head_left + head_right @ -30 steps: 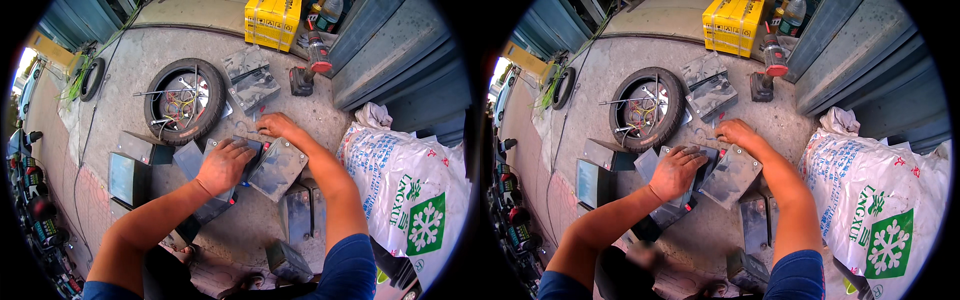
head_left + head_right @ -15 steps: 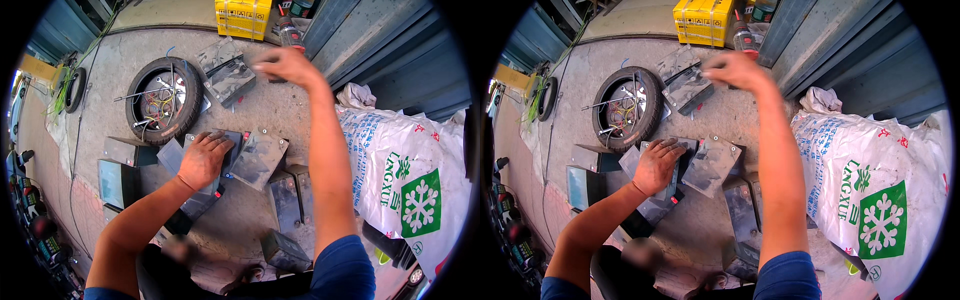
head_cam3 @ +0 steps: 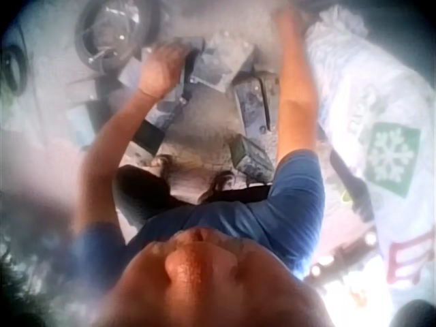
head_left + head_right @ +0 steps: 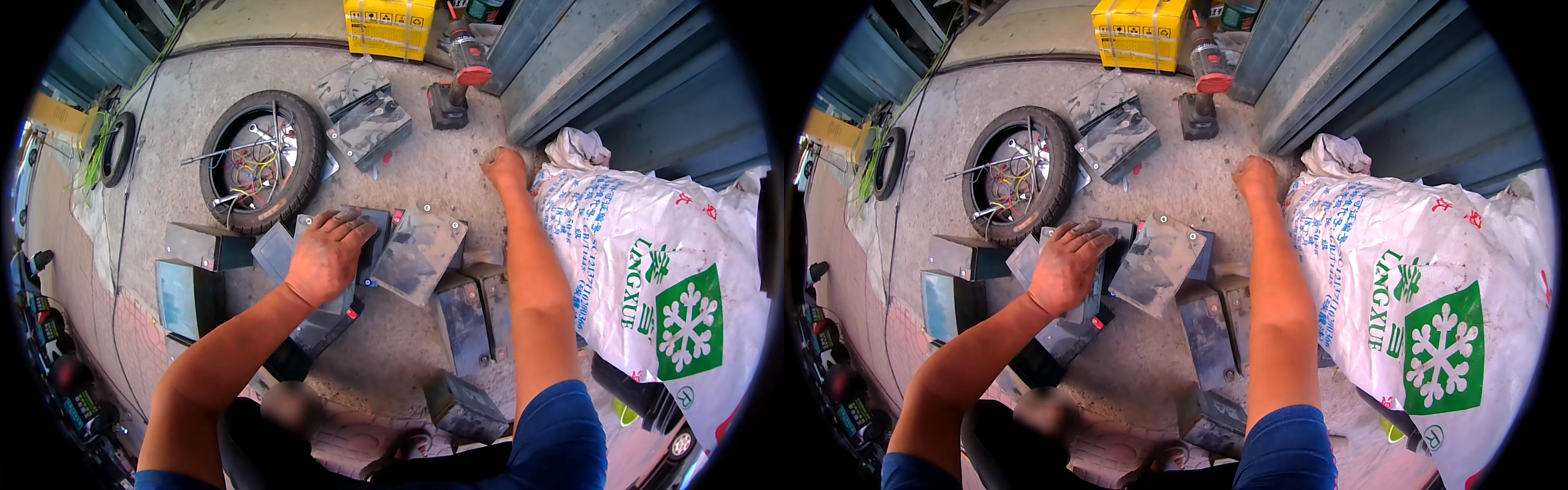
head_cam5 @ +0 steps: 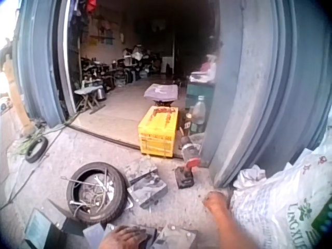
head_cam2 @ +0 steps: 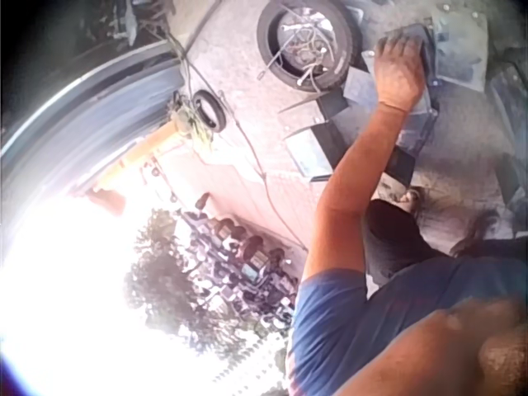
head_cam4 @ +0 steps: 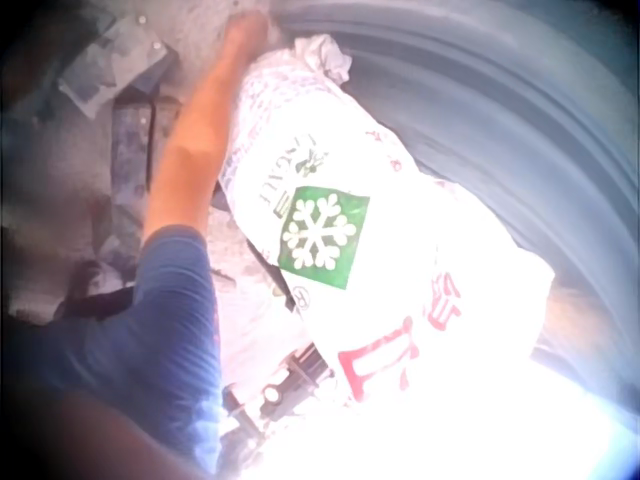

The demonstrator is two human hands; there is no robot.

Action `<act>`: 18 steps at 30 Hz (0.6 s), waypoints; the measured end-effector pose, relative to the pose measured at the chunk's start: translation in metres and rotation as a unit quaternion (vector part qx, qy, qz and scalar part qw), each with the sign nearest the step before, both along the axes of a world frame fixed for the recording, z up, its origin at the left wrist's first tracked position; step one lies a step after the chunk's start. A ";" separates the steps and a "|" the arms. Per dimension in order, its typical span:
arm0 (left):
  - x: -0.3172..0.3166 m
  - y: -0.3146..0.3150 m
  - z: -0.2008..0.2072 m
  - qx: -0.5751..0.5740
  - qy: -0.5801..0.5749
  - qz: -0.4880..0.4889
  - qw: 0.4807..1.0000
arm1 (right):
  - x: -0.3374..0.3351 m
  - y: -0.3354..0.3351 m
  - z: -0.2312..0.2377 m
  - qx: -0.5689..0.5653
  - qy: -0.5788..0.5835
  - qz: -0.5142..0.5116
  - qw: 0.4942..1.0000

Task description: The person unscrews battery terminals using a drill, handles a paper document, and picks up small metal components by hand while sitting on the ground.

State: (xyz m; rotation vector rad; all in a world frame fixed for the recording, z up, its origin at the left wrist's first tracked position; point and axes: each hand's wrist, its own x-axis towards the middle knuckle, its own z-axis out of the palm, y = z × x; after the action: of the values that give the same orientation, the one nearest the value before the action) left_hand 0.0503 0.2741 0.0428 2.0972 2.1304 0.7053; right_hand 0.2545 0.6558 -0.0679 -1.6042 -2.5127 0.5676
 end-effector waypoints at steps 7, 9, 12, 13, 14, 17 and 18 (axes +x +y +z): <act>-0.001 0.001 0.006 0.006 -0.004 -0.004 1.000 | 0.007 -0.014 -0.031 -0.013 -0.096 0.044 0.994; 0.000 0.002 0.005 0.009 -0.007 -0.005 1.000 | 0.006 -0.015 -0.029 0.006 -0.120 0.028 0.992; 0.001 0.002 0.004 0.016 -0.005 -0.009 1.000 | 0.010 -0.018 -0.022 0.004 -0.113 0.008 0.994; 0.000 0.003 0.004 0.018 -0.004 -0.011 1.000 | 0.012 -0.019 -0.019 -0.002 -0.103 0.001 0.995; 0.001 0.003 0.002 0.015 -0.004 -0.009 1.000 | 0.015 -0.022 -0.015 0.001 -0.100 -0.002 0.995; -0.001 -0.001 -0.004 0.010 -0.005 -0.004 1.000 | 0.009 -0.031 -0.005 0.001 -0.101 -0.005 0.995; -0.003 -0.003 -0.004 0.011 -0.006 -0.002 1.000 | 0.003 -0.033 -0.002 -0.005 -0.106 -0.004 0.994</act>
State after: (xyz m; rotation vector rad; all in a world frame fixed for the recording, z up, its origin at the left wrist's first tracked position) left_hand 0.0478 0.2710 0.0387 2.1007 2.1223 0.7420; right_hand 0.2573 0.6226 -0.0703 -1.7648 -2.6526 0.4283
